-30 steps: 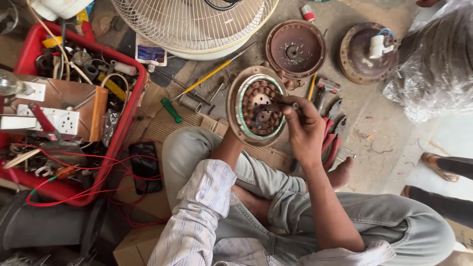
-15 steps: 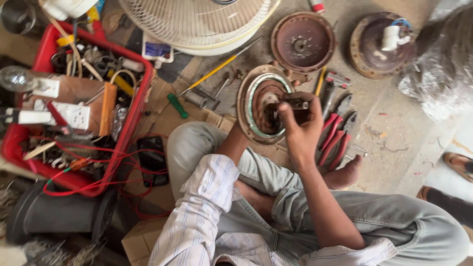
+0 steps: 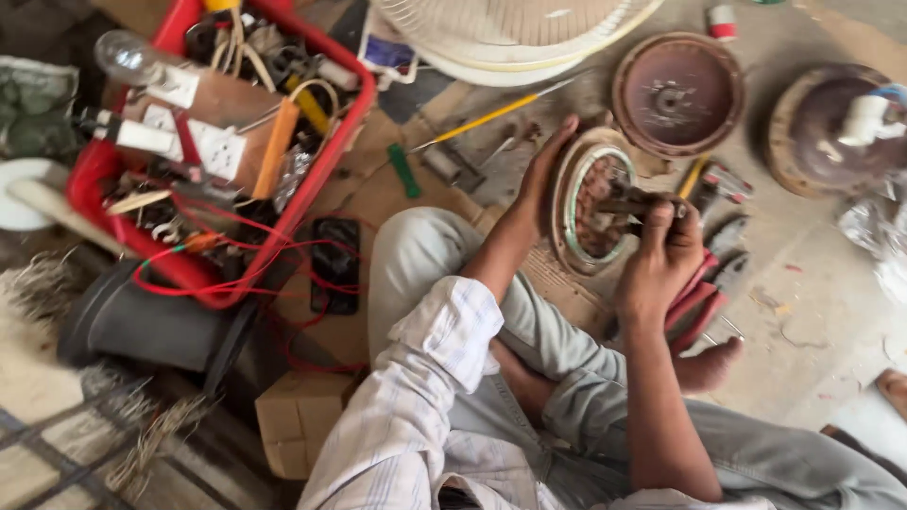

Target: The person sits on the floor and disassembles a circular motor stator using a hammer and metal punch to remove a central pin. They then separate the stator halves, place one half on a newspaper, and connect a red wire to the copper windings for testing.

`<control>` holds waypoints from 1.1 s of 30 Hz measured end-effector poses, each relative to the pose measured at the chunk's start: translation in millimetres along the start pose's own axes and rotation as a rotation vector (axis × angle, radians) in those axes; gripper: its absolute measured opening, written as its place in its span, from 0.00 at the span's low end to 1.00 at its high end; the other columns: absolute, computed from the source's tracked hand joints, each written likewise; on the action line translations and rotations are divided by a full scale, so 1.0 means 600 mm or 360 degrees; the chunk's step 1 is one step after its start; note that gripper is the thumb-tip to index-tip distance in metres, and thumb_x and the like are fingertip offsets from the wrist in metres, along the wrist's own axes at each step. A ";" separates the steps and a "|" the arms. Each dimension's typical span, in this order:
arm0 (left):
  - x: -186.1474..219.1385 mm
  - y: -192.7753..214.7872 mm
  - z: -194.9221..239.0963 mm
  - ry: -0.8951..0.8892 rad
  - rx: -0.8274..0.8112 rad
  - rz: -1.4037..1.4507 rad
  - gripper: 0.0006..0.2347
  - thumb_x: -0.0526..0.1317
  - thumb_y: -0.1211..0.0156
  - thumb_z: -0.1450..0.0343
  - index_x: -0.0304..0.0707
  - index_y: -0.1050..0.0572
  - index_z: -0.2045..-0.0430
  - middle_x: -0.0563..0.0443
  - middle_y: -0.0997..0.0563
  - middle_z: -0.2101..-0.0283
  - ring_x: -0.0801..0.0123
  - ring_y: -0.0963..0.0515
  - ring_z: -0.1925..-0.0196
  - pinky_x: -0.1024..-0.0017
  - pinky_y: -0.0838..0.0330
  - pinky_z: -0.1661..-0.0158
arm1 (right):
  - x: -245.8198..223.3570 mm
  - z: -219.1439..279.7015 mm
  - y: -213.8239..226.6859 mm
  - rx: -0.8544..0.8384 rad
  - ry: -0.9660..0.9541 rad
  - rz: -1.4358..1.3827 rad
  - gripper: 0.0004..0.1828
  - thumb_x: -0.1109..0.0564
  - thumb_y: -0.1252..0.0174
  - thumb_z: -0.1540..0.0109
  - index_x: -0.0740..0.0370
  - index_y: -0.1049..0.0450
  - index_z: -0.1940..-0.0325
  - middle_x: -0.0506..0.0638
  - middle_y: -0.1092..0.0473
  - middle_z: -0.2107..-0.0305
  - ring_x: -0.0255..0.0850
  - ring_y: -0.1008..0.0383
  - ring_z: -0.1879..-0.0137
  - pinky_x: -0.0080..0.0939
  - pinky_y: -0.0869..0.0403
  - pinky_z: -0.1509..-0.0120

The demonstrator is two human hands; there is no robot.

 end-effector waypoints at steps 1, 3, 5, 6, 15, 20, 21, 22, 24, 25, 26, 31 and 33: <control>0.021 0.016 -0.009 -0.0128 0.0193 -0.0283 0.19 0.50 0.46 0.22 0.34 0.26 0.45 0.43 0.21 0.49 0.60 0.23 0.49 0.62 0.28 0.46 | 0.007 0.002 -0.002 -0.0017 -0.0020 0.0041 0.11 0.56 0.48 0.23 0.67 0.26 0.47 0.48 0.23 0.58 0.32 0.27 0.56 0.33 0.27 0.50; 0.056 0.042 -0.016 -0.0417 0.0514 -0.0765 0.19 0.49 0.43 0.23 0.29 0.22 0.50 0.43 0.18 0.54 0.63 0.21 0.53 0.66 0.27 0.49 | 0.009 0.009 0.001 -0.0047 0.0115 0.0406 0.11 0.57 0.45 0.24 0.68 0.26 0.45 0.52 0.23 0.60 0.32 0.26 0.58 0.33 0.28 0.52; 0.077 0.039 -0.019 -0.0775 0.0634 -0.1012 0.17 0.48 0.40 0.24 0.29 0.21 0.52 0.46 0.18 0.54 0.65 0.21 0.51 0.66 0.28 0.48 | 0.008 0.013 -0.012 -0.0077 0.0441 0.1013 0.13 0.58 0.40 0.27 0.70 0.24 0.42 0.59 0.24 0.64 0.33 0.26 0.60 0.36 0.28 0.54; 0.075 0.041 -0.016 -0.0777 0.0728 -0.0978 0.17 0.48 0.40 0.25 0.32 0.23 0.51 0.48 0.18 0.54 0.66 0.21 0.51 0.67 0.28 0.48 | 0.018 0.013 -0.012 -0.0074 0.0377 0.1005 0.13 0.58 0.40 0.27 0.69 0.24 0.42 0.59 0.24 0.65 0.34 0.27 0.62 0.36 0.28 0.56; 0.058 -0.009 -0.017 -0.0963 0.0365 -0.1415 0.13 0.47 0.42 0.24 0.36 0.24 0.56 0.49 0.19 0.57 0.68 0.18 0.57 0.71 0.22 0.54 | 0.056 -0.001 -0.020 -0.0203 0.0266 0.1119 0.12 0.57 0.38 0.28 0.64 0.22 0.42 0.55 0.23 0.70 0.37 0.27 0.71 0.39 0.30 0.66; 0.071 -0.045 -0.001 -0.1012 0.0266 -0.2145 0.11 0.47 0.42 0.24 0.40 0.24 0.57 0.51 0.18 0.56 0.72 0.17 0.57 0.73 0.19 0.59 | 0.043 -0.012 -0.026 -0.0417 0.0189 0.1089 0.12 0.54 0.41 0.26 0.61 0.23 0.42 0.55 0.21 0.61 0.40 0.19 0.61 0.41 0.26 0.58; 0.067 -0.052 0.007 -0.0859 0.0222 -0.2292 0.12 0.48 0.43 0.25 0.41 0.25 0.56 0.51 0.18 0.55 0.72 0.15 0.56 0.72 0.18 0.59 | 0.032 -0.013 -0.025 -0.0508 0.0242 0.1149 0.13 0.54 0.41 0.26 0.62 0.24 0.40 0.57 0.21 0.58 0.44 0.19 0.57 0.43 0.25 0.54; 0.070 -0.058 0.015 -0.0712 0.0176 -0.2444 0.13 0.49 0.43 0.25 0.41 0.25 0.56 0.51 0.18 0.53 0.72 0.14 0.54 0.71 0.17 0.60 | 0.018 -0.018 -0.024 -0.0595 0.0305 0.1197 0.15 0.54 0.41 0.26 0.62 0.24 0.38 0.58 0.22 0.54 0.48 0.19 0.53 0.46 0.25 0.50; 0.087 -0.081 0.055 -0.0828 0.0065 -0.2754 0.17 0.51 0.36 0.32 0.42 0.23 0.56 0.49 0.17 0.54 0.61 0.16 0.50 0.62 0.21 0.54 | -0.011 -0.018 -0.020 -0.0754 0.0379 0.1265 0.21 0.52 0.40 0.28 0.64 0.28 0.34 0.61 0.24 0.50 0.54 0.21 0.47 0.50 0.25 0.46; 0.101 -0.088 0.075 -0.0881 0.0015 -0.2916 0.19 0.53 0.33 0.35 0.42 0.22 0.56 0.48 0.16 0.55 0.55 0.18 0.49 0.58 0.23 0.51 | -0.030 -0.016 -0.011 -0.0827 0.0391 0.1285 0.26 0.51 0.39 0.31 0.66 0.31 0.32 0.62 0.25 0.49 0.57 0.23 0.46 0.53 0.27 0.46; 0.122 -0.085 0.094 -0.0844 0.0047 -0.2878 0.20 0.53 0.34 0.33 0.42 0.23 0.54 0.48 0.17 0.53 0.55 0.18 0.48 0.58 0.24 0.51 | -0.048 -0.010 -0.001 -0.0903 0.0397 0.1304 0.32 0.50 0.37 0.33 0.68 0.34 0.29 0.63 0.25 0.48 0.60 0.25 0.44 0.55 0.28 0.47; 0.287 -0.019 0.246 -0.0838 0.0604 -0.2751 0.21 0.49 0.34 0.31 0.37 0.26 0.48 0.42 0.18 0.51 0.52 0.17 0.50 0.57 0.25 0.52 | -0.111 0.039 0.081 -0.0925 0.0267 0.1575 0.29 0.50 0.37 0.35 0.55 0.29 0.29 0.58 0.24 0.52 0.52 0.21 0.53 0.51 0.25 0.50; 0.355 0.025 0.341 -0.0822 0.1004 -0.2864 0.18 0.38 0.34 0.36 0.39 0.23 0.52 0.44 0.16 0.54 0.50 0.17 0.51 0.58 0.24 0.53 | -0.123 0.056 0.120 -0.0851 0.0404 0.1610 0.26 0.51 0.37 0.33 0.56 0.27 0.30 0.57 0.23 0.53 0.50 0.21 0.50 0.50 0.24 0.48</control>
Point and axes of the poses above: each hand's wrist, its own z-axis away from the middle knuckle, its own y-axis out of the back of the hand, x = y × z, the point moved 5 cm from there along -z, towards the middle knuckle
